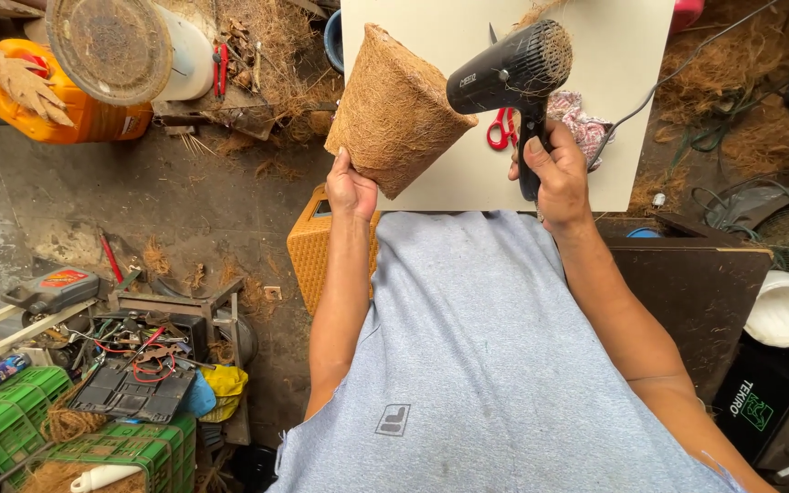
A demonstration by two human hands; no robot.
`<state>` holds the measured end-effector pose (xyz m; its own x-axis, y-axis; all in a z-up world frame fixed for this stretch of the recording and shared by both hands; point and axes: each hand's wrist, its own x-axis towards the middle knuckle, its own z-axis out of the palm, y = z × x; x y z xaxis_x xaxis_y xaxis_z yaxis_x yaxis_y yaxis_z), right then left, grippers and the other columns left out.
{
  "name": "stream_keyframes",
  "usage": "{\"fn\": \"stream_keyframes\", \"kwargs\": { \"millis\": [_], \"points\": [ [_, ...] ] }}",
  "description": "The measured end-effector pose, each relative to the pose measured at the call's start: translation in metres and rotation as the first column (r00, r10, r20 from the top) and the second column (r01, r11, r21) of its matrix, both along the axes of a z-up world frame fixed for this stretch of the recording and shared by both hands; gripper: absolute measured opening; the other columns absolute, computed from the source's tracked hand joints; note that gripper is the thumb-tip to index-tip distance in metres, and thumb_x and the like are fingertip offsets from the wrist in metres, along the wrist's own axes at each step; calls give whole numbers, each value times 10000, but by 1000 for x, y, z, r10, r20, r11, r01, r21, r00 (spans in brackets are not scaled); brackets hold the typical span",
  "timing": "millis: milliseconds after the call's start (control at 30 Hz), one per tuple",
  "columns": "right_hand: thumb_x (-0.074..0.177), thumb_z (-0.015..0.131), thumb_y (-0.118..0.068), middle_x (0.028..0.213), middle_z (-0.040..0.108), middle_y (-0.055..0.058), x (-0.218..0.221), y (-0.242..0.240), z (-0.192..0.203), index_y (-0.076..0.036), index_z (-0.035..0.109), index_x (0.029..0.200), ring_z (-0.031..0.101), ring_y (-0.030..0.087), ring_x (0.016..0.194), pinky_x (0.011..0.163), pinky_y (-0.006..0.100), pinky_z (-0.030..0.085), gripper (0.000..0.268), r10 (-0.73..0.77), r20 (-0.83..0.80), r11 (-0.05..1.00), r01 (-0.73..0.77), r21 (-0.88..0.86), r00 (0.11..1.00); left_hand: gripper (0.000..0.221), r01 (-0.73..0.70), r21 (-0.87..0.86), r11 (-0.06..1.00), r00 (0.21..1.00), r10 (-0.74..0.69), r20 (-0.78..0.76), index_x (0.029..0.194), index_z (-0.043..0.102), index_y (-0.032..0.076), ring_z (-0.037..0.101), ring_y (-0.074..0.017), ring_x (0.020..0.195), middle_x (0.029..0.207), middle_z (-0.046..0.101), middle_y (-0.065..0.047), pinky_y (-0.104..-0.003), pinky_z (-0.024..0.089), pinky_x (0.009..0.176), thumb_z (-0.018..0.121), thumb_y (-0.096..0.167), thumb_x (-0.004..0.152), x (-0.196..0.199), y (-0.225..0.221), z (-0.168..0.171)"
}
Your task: Applying adhesive to a fiber cone using a spray gun and then drying it with a hair dryer.
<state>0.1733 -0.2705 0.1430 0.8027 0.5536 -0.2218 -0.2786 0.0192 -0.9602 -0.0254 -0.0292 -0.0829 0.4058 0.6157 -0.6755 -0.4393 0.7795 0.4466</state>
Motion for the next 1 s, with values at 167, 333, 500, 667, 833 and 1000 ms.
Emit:
{"fn": "stream_keyframes", "kwargs": {
  "millis": [167, 333, 500, 667, 833, 1000],
  "points": [
    [1104, 557, -183, 834, 584, 150, 1, 0, -5, 15, 574, 1163, 660, 207, 688, 725, 313, 572, 208, -8, -6, 1000, 8, 9, 1000, 145, -2, 9, 1000, 1000, 2, -7, 1054, 711, 50, 744, -380, 1008, 1134, 734, -244, -510, 613, 939, 657, 168, 990, -1, 0, -1],
    [1107, 554, -185, 834, 581, 148, 2, -1, -9, 10, 572, 1158, 657, 204, 685, 721, 311, 571, 203, -13, -13, 1000, 14, 9, 1000, 134, -5, 19, 1000, 1000, 5, -17, 1041, 714, 54, 748, -369, 998, 1119, 740, -236, -497, 619, 931, 660, 164, 987, -1, 1, -1],
    [1107, 549, -183, 835, 583, 147, 3, 0, -10, 3, 570, 1158, 658, 200, 686, 729, 307, 570, 194, -7, -20, 1000, 7, 21, 1000, 111, 8, 5, 1000, 1000, -8, -23, 1007, 715, 82, 749, -349, 997, 1110, 744, -224, -484, 612, 938, 657, 174, 987, -4, 4, -11],
    [1103, 554, -195, 826, 591, 146, 5, 6, -8, -1, 574, 1154, 662, 196, 678, 719, 304, 574, 201, 6, -29, 999, -5, 33, 1000, 91, 1, 12, 1000, 1000, 0, -25, 1000, 712, 83, 752, -337, 980, 1099, 748, -219, -467, 617, 928, 672, 161, 976, 2, -2, 5],
    [1103, 564, -220, 819, 591, 145, 12, 15, 0, -6, 571, 1143, 663, 191, 680, 712, 291, 571, 218, 23, -29, 999, -21, 44, 999, 141, 44, -17, 999, 999, -44, -30, 1049, 712, 80, 740, -347, 1025, 1126, 739, -229, -475, 599, 957, 654, 186, 975, -1, 2, 1],
    [1101, 550, -233, 833, 597, 172, 23, 25, 13, 1, 561, 1152, 675, 225, 682, 711, 315, 586, 241, 77, -25, 995, -75, 73, 997, 263, 118, -18, 993, 992, -118, -35, 1161, 718, 91, 710, -326, 1085, 1187, 724, -191, -497, 568, 998, 659, 237, 950, 2, 0, 28]
  ]
}}
